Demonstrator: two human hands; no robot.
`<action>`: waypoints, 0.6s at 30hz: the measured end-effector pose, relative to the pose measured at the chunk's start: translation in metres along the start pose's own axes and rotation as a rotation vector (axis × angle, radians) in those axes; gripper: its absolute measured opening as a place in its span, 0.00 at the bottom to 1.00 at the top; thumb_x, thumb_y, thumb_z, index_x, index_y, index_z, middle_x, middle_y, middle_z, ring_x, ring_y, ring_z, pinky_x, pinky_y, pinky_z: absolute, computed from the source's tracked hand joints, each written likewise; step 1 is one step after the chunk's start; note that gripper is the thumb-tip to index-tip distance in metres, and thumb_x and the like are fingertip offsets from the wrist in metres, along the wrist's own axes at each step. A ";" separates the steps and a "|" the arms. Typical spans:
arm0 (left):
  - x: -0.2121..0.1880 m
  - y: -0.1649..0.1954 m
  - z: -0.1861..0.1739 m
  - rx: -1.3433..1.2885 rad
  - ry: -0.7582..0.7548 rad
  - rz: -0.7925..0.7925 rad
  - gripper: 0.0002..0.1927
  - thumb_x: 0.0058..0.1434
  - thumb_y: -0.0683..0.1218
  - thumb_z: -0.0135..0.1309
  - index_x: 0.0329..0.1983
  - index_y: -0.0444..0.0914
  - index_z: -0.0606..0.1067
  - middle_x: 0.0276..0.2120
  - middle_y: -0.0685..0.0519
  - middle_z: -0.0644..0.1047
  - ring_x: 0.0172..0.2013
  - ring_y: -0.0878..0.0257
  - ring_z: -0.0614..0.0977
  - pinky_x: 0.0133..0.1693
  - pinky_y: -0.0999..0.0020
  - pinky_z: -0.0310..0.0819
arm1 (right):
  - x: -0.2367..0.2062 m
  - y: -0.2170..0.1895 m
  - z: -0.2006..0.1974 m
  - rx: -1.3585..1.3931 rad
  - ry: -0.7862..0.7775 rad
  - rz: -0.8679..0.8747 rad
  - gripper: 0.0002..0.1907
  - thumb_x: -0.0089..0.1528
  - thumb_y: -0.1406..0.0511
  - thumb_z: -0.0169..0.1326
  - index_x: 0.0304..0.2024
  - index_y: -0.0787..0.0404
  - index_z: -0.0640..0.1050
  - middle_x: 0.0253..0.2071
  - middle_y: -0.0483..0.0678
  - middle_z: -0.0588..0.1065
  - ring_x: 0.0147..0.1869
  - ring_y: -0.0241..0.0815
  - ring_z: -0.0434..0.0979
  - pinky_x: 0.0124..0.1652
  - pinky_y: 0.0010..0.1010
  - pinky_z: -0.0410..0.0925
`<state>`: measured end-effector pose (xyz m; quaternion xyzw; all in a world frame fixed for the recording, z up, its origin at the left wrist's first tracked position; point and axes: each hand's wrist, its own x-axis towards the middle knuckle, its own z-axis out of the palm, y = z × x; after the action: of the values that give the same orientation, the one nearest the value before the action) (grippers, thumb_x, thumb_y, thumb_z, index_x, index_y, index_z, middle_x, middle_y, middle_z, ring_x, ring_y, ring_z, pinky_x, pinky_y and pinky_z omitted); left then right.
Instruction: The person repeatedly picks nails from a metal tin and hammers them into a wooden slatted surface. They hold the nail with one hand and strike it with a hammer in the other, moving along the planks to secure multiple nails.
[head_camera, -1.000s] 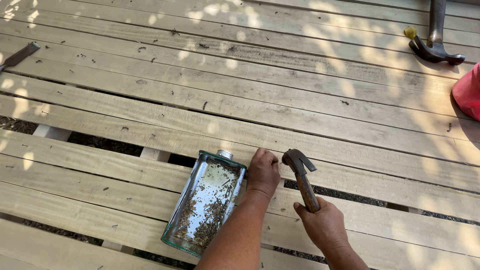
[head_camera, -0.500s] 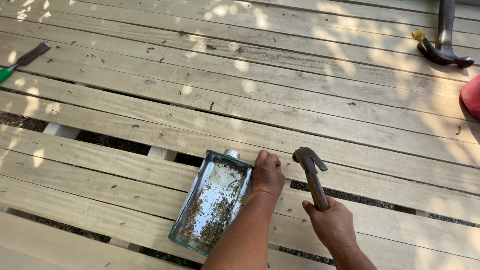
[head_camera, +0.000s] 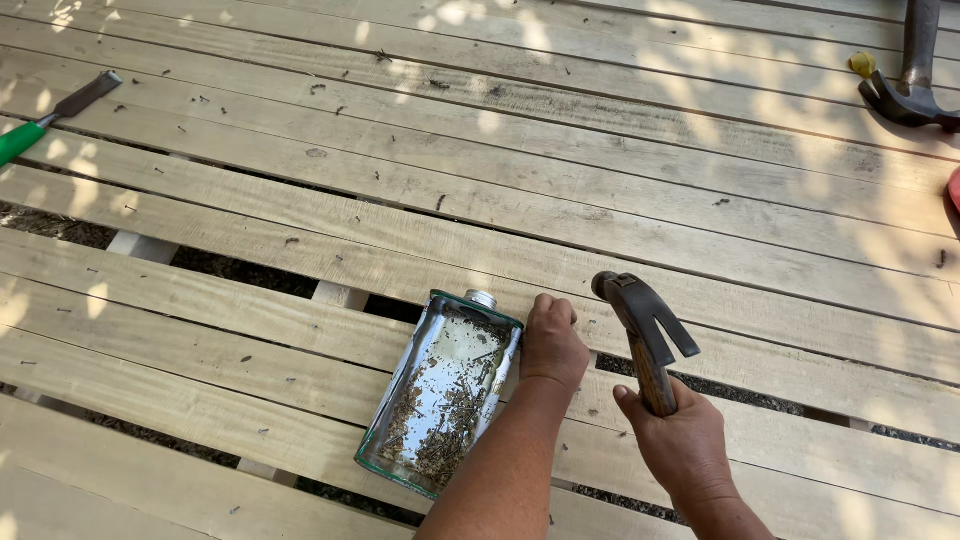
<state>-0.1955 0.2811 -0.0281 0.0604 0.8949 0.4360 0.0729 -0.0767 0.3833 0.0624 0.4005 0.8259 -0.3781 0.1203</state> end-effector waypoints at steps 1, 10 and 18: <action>-0.002 0.001 -0.001 -0.010 -0.005 0.003 0.10 0.54 0.31 0.54 0.38 0.35 0.73 0.47 0.46 0.71 0.50 0.48 0.76 0.52 0.58 0.76 | -0.002 0.002 0.001 -0.024 -0.023 0.037 0.21 0.63 0.53 0.62 0.30 0.65 0.79 0.20 0.47 0.70 0.23 0.38 0.63 0.26 0.37 0.64; -0.011 0.004 -0.007 -0.016 -0.044 -0.012 0.16 0.54 0.32 0.53 0.47 0.35 0.73 0.53 0.46 0.69 0.57 0.49 0.71 0.58 0.58 0.71 | 0.006 0.007 0.004 -0.008 -0.055 0.126 0.19 0.63 0.53 0.63 0.33 0.63 0.80 0.22 0.49 0.71 0.24 0.39 0.64 0.29 0.41 0.64; -0.018 0.014 -0.017 0.036 -0.120 -0.015 0.12 0.59 0.35 0.51 0.47 0.32 0.73 0.53 0.44 0.69 0.57 0.47 0.72 0.58 0.56 0.72 | 0.013 0.030 0.020 -0.187 -0.090 0.188 0.19 0.62 0.52 0.62 0.34 0.61 0.81 0.19 0.46 0.73 0.24 0.37 0.72 0.28 0.34 0.66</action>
<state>-0.1798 0.2734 -0.0054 0.0810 0.8970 0.4150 0.1286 -0.0649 0.3880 0.0257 0.4459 0.8101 -0.3042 0.2289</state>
